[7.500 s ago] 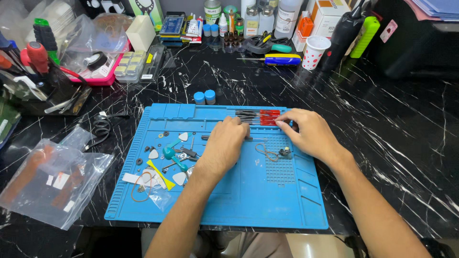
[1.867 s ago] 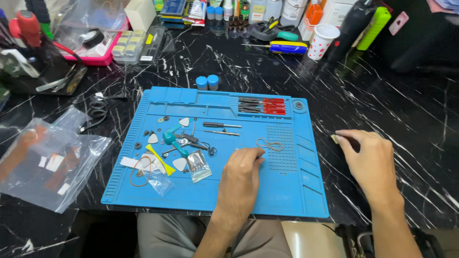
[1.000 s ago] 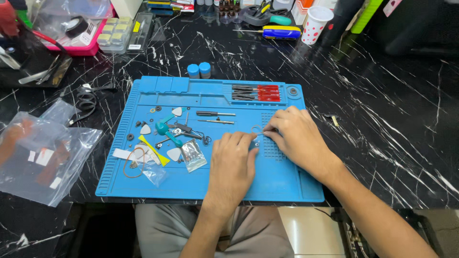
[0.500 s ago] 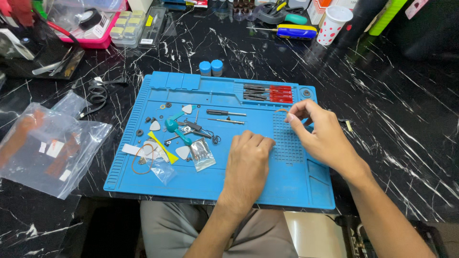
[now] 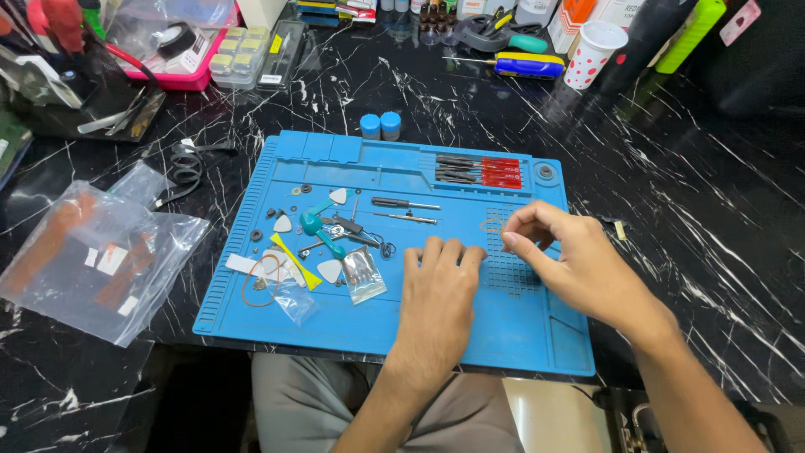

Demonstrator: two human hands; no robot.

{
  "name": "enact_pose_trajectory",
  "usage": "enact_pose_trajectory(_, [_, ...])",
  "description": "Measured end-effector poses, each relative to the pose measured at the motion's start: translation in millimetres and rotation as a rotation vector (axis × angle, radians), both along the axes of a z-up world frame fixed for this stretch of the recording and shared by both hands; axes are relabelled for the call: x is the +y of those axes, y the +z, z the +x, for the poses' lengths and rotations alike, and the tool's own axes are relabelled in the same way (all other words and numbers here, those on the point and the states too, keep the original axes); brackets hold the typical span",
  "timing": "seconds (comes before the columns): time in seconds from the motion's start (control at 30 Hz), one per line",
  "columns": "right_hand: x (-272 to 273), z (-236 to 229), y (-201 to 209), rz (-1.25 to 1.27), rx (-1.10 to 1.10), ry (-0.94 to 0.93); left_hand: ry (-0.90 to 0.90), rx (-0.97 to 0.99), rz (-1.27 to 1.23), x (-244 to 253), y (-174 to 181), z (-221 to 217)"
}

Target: The person organizes small tools and parts on a blue work mat. They pick up screwdrivers, bits, and small components, then place them into designated slots and compartments on the mat. The person also handles a red plastic case and arranges items within it.

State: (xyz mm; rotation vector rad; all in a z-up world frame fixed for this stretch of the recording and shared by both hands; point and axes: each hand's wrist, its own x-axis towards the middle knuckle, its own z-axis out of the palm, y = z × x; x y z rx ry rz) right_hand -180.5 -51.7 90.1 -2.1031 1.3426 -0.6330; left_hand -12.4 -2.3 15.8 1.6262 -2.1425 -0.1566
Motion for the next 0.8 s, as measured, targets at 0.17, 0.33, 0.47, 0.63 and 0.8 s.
enact_pose_trajectory(0.17, [-1, -7, 1, 0.027, 0.292, 0.036, 0.082, 0.207, -0.234, 8, 6, 17])
enact_pose_trajectory(0.33, [-4, 7, -5, -0.227, 0.371, 0.184, 0.241, 0.260, -0.255, 13, 12, 55])
enact_pose_trajectory(0.47, [-4, 32, 0, -0.283, 0.233, 0.335, 0.534, 0.111, -0.238, 29, 18, 98])
enact_pose_trajectory(0.63, [-23, 77, -8, -0.298, 0.200, 0.408, 0.594, 0.126, -0.193, 22, 15, 141])
enact_pose_trajectory(0.8, [-48, 127, -24, -0.347, 0.185, 0.438, 0.488, 0.193, -0.190, 0, 15, 168])
